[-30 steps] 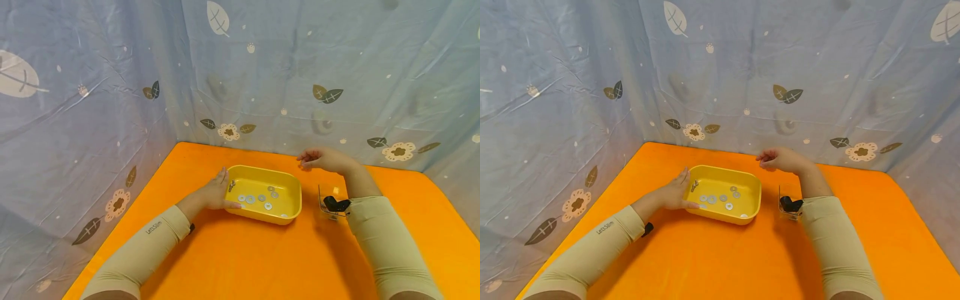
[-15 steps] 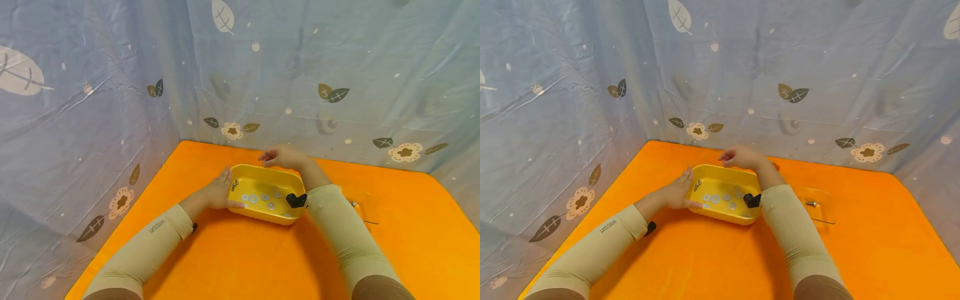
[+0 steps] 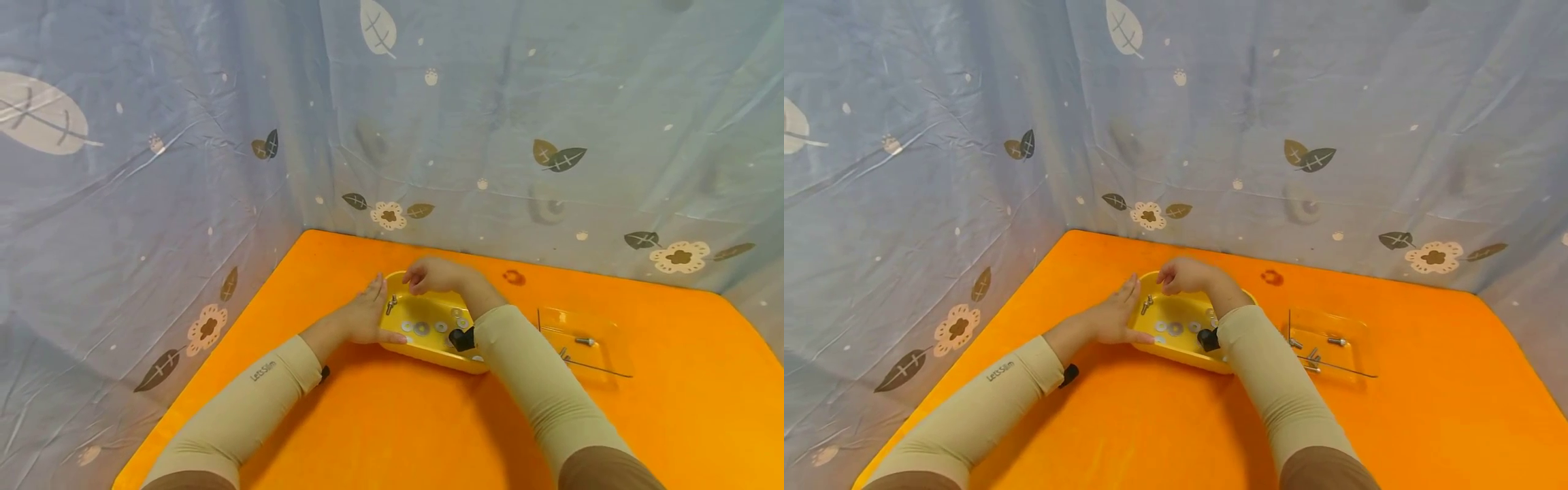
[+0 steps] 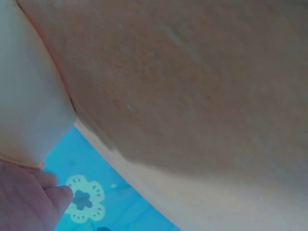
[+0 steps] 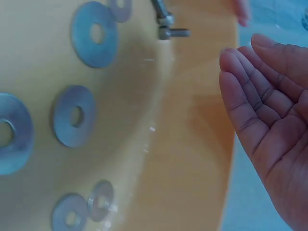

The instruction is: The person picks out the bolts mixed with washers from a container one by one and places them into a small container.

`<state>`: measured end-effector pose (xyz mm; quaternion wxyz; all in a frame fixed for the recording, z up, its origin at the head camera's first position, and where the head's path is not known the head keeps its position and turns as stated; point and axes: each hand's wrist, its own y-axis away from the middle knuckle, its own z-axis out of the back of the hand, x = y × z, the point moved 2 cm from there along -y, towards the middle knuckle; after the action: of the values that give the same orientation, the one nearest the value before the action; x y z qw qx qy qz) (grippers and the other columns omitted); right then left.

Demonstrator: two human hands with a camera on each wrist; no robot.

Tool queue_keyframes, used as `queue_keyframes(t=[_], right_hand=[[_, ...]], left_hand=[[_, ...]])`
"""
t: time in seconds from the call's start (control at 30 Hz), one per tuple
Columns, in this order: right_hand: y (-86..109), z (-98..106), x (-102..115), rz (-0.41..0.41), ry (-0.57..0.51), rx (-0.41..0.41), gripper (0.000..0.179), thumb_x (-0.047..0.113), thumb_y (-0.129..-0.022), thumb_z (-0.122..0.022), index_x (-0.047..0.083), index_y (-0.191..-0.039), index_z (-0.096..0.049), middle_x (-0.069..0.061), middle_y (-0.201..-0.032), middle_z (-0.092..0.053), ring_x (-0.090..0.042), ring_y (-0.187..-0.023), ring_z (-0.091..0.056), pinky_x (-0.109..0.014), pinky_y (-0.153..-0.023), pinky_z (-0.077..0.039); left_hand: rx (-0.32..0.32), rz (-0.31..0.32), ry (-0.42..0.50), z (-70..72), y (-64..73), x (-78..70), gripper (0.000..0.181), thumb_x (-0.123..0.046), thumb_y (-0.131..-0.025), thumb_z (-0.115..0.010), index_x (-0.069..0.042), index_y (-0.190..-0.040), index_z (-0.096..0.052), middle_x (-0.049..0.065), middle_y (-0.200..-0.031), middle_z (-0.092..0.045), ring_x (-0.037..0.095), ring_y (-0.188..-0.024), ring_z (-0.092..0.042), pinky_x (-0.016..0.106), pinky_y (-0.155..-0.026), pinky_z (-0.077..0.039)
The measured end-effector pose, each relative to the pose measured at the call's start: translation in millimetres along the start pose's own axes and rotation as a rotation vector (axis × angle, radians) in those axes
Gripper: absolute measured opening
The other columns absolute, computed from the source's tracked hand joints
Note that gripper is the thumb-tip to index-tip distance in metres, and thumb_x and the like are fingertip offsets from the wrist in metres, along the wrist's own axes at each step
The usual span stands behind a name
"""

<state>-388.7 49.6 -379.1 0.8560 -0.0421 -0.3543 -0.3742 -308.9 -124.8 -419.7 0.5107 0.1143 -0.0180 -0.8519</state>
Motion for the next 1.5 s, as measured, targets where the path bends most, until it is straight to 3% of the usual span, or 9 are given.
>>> queue_keyframes(t=[0.27, 0.5, 0.83, 1.07, 1.5], right_hand=[[-9.4, -17, -14, -0.041, 0.036, 0.027, 0.036, 0.008, -0.086, -0.061, 0.002, -0.121, -0.055, -0.003, -0.087, -0.063, -0.014, -0.076, -0.055, -0.024, -0.071, -0.045], [-19.7, -31, -27, -0.018, 0.030, 0.052, 0.039, 0.007, -0.084, -0.064, 0.001, -0.121, -0.052, -0.002, -0.074, -0.061, -0.013, -0.060, -0.052, -0.020, -0.057, -0.043], [-27.5, -41, -21, 0.029, 0.138, -0.021, 0.032, 0.013, -0.082, -0.069, 0.004, -0.110, -0.057, -0.001, -0.075, -0.053, -0.012, -0.065, -0.049, -0.022, -0.059, -0.042], [-31.1, -48, -20, 0.041, 0.167, -0.073, 0.019, 0.008, -0.081, -0.068, 0.004, -0.097, -0.060, -0.001, -0.078, -0.056, -0.012, -0.070, -0.050, -0.023, -0.064, -0.044], [-35.7, -52, -22, 0.041, 0.140, -0.039, 0.005, 0.005, -0.082, -0.064, 0.005, -0.083, -0.059, 0.002, -0.067, -0.052, -0.010, -0.060, -0.046, -0.020, -0.055, -0.039]], left_hand=[[-0.002, -0.002, -0.021, -1.6, -5.5, -2.4, 0.127, -0.083, -0.065, -0.043, 0.005, -0.143, 0.004, 0.024, -0.149, 0.013, 0.031, -0.138, 0.006, 0.047, -0.108, -0.018], [-0.012, -0.003, -0.013, -0.8, -7.2, -5.0, 0.126, -0.081, -0.066, -0.045, 0.006, -0.143, 0.004, 0.022, -0.149, 0.014, 0.031, -0.139, 0.003, 0.046, -0.108, -0.019], [-0.008, -0.011, -0.012, 2.4, -4.5, -4.5, 0.125, -0.081, -0.067, -0.045, 0.005, -0.143, 0.004, 0.023, -0.149, 0.014, 0.032, -0.139, 0.004, 0.046, -0.109, -0.018], [-0.010, -0.014, -0.006, 2.7, -3.2, -3.2, 0.126, -0.082, -0.065, -0.045, 0.004, -0.144, 0.003, 0.024, -0.149, 0.012, 0.032, -0.138, 0.004, 0.045, -0.109, -0.017], [0.002, -0.001, 0.017, 1.2, 0.2, -1.0, 0.124, -0.079, -0.067, -0.050, 0.004, -0.144, 0.002, 0.024, -0.149, 0.012, 0.032, -0.138, 0.003, 0.046, -0.109, -0.017]])
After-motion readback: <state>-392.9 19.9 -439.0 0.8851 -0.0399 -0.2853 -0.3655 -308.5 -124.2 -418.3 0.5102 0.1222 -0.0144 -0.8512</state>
